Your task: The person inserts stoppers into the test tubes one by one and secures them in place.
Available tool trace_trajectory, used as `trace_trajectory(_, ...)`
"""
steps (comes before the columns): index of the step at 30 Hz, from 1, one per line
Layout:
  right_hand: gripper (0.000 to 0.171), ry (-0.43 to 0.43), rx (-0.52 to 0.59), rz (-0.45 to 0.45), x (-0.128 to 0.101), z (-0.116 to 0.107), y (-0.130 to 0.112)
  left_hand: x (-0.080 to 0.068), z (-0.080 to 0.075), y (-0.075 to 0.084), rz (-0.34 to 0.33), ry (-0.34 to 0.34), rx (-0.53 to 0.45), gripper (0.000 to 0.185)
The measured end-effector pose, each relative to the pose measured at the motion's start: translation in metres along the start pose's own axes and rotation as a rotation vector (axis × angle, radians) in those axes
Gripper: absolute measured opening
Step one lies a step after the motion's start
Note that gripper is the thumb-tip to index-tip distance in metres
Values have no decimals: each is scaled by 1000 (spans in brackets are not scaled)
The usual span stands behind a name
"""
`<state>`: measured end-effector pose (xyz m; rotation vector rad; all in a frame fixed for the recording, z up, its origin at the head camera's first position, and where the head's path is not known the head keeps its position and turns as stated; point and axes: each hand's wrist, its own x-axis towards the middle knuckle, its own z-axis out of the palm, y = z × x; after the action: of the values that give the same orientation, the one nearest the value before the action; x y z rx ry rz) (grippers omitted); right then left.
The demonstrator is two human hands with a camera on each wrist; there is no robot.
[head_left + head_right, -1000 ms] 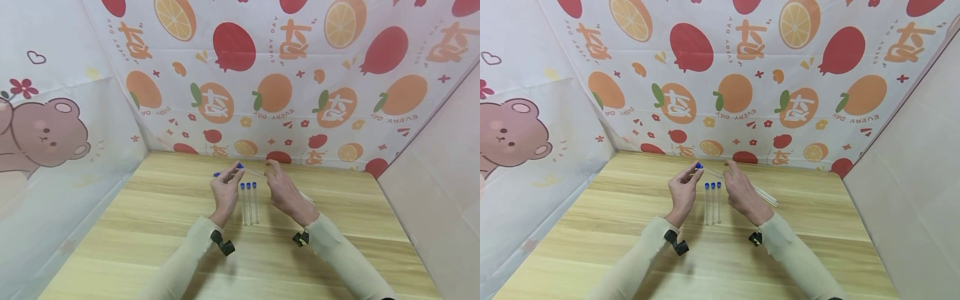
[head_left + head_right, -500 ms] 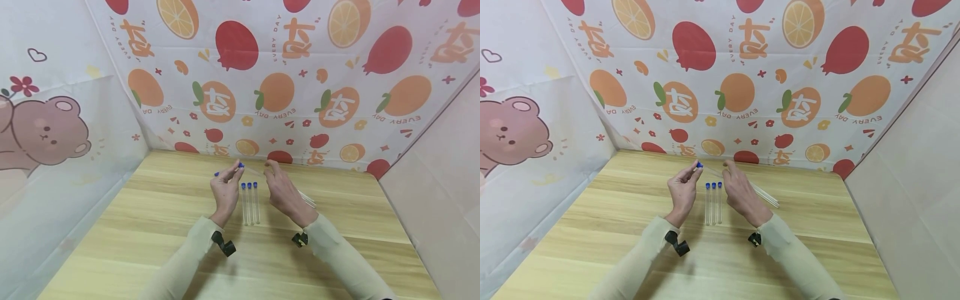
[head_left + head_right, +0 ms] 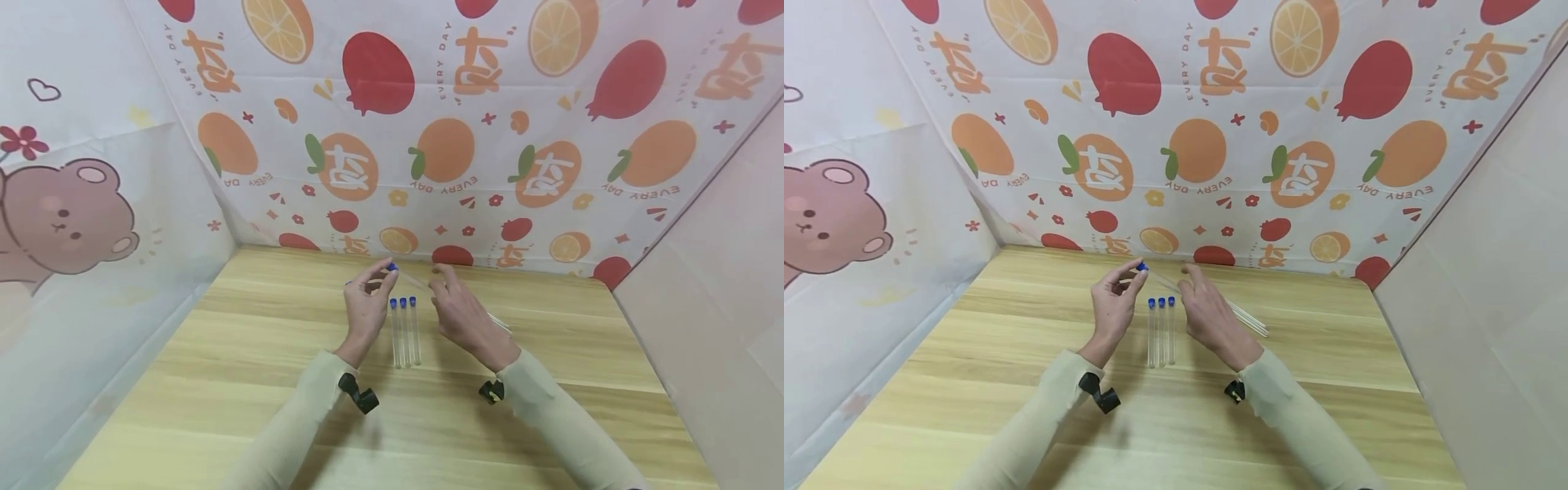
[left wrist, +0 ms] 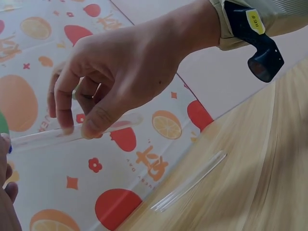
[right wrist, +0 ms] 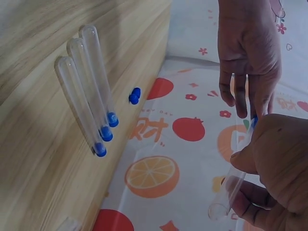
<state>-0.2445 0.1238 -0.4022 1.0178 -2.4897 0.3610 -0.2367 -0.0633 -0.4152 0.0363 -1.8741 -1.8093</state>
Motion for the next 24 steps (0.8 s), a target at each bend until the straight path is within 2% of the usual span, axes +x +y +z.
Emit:
trace_trajectory(5, 21, -1, -5, 10, -1, 4, 2, 3, -1, 1, -45, -22, 27, 24)
trace_trajectory(14, 23, -5, 41, -14, 0, 10, -6, 13, -10, -20, -85, -44, -30, 24)
trace_trajectory(18, 24, -35, 56, -14, -1, 13, -14, 13, -16, -24, -131, -48, -71, 23)
trace_trajectory(24, 27, -34, 87, -9, -7, 22, -24, 11, -21, -30, -248, -36, -208, 28)
